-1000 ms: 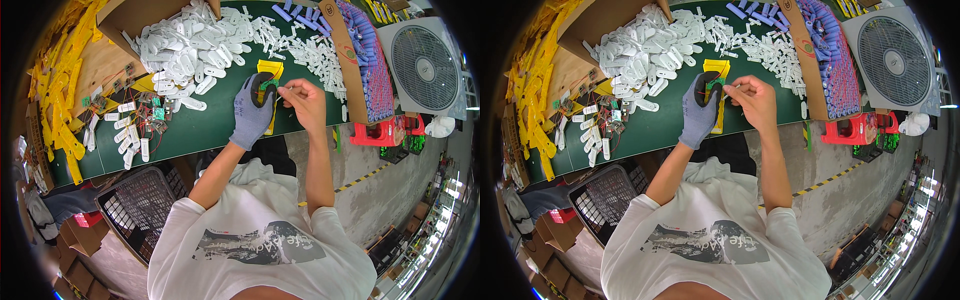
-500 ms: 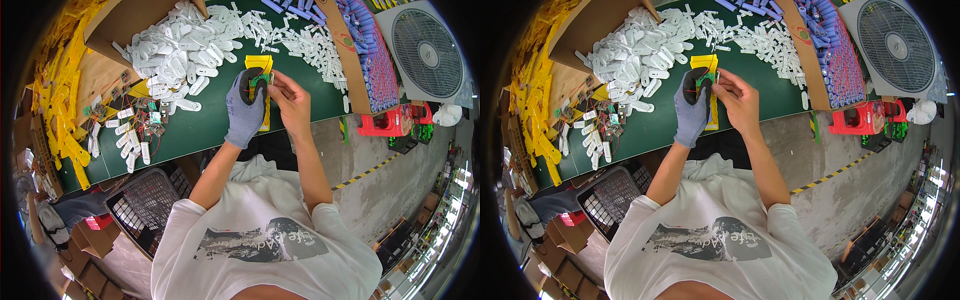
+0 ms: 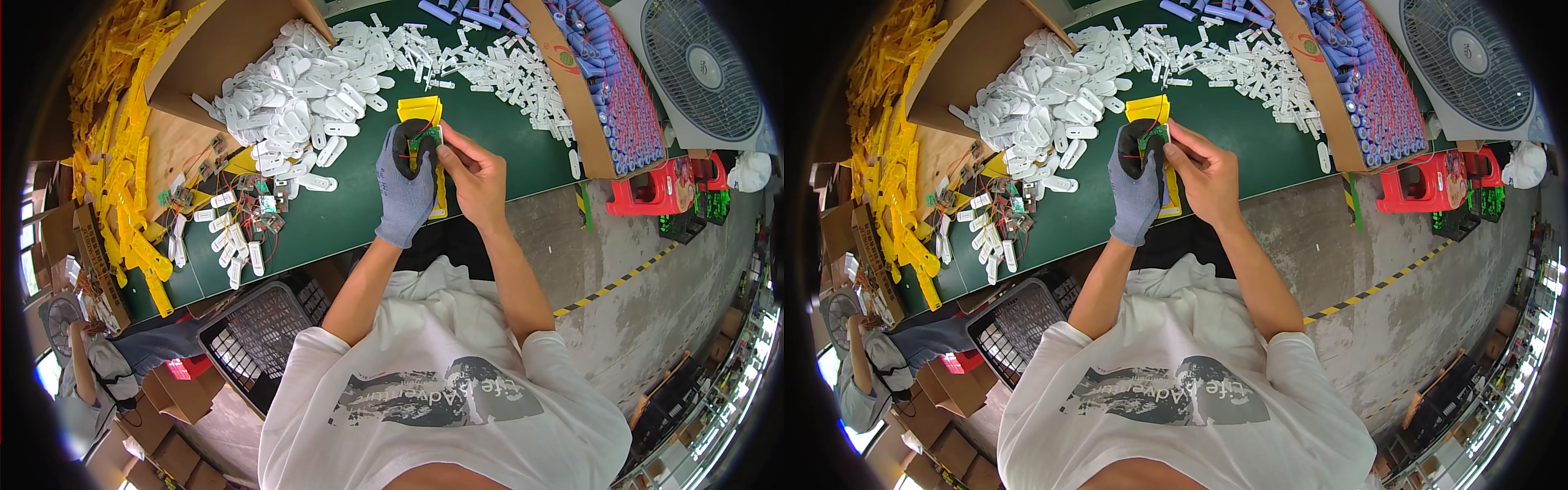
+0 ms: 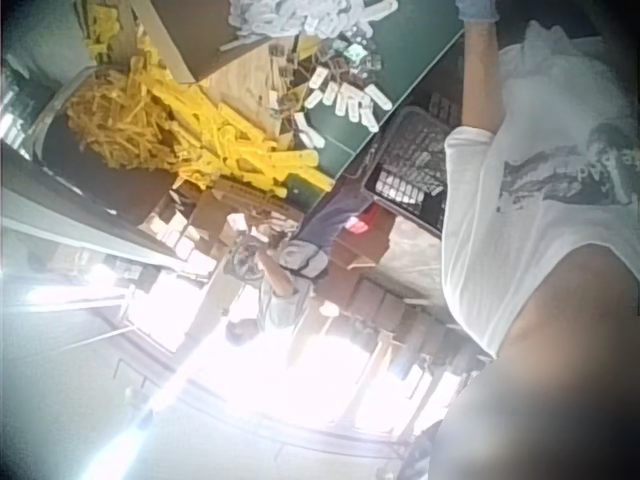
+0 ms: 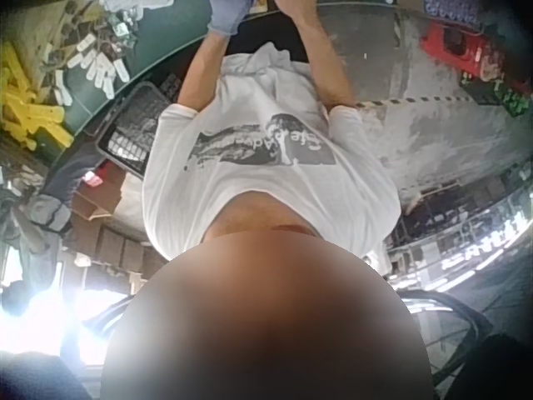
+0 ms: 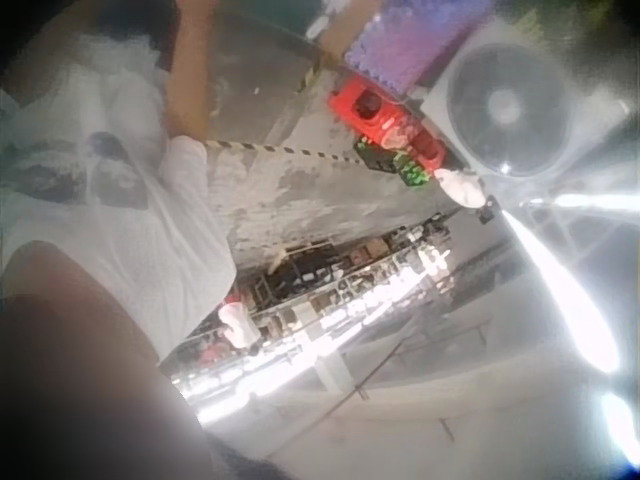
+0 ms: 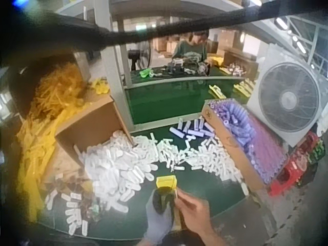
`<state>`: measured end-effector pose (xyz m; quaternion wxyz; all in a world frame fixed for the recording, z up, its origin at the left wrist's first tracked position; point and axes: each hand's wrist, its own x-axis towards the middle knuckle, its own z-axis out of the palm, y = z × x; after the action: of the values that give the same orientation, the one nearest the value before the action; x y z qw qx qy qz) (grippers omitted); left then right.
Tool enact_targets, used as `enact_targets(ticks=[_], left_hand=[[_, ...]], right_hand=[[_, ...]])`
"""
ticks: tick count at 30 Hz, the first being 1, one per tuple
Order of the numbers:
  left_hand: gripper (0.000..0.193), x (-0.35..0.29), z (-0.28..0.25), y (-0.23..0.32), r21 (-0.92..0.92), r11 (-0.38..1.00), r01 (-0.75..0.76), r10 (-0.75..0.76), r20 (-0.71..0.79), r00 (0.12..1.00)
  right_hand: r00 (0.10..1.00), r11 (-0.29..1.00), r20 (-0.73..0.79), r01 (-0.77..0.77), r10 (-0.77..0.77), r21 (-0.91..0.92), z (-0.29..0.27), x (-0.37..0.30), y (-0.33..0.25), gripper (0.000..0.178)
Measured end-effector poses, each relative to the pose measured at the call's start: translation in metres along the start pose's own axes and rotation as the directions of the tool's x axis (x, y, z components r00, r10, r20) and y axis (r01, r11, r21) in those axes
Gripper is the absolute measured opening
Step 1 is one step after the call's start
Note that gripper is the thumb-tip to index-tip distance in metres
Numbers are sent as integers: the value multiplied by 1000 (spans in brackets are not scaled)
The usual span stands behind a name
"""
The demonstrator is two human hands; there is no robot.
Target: The person assembles the internal components of a yellow handheld device by hand, inserting a circuit board, white plastic components, batteries, and wires into the yellow plastic housing.
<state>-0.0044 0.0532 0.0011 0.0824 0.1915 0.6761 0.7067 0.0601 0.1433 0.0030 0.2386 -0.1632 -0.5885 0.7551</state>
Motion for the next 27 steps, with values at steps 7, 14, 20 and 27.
enact_targets(ticks=[7,14,20,27], left_hand=[[20,1,-8,0,-2,999,-34,34,54,998],[24,6,-1,7,156,961,-226,209,120,971],[30,22,8,8,-135,987,91,-83,60,995],[44,190,84,22,-187,978,-96,84,-72,994]], right_hand=[[988,988,-4,152,-152,-16,5,-2,5,30],[980,980,-24,198,-198,-18,-2,-3,2,29],[977,949,112,206,-184,-240,-30,7,-38,33],[834,423,-362,-175,-416,-889,-109,-32,-73,34]])
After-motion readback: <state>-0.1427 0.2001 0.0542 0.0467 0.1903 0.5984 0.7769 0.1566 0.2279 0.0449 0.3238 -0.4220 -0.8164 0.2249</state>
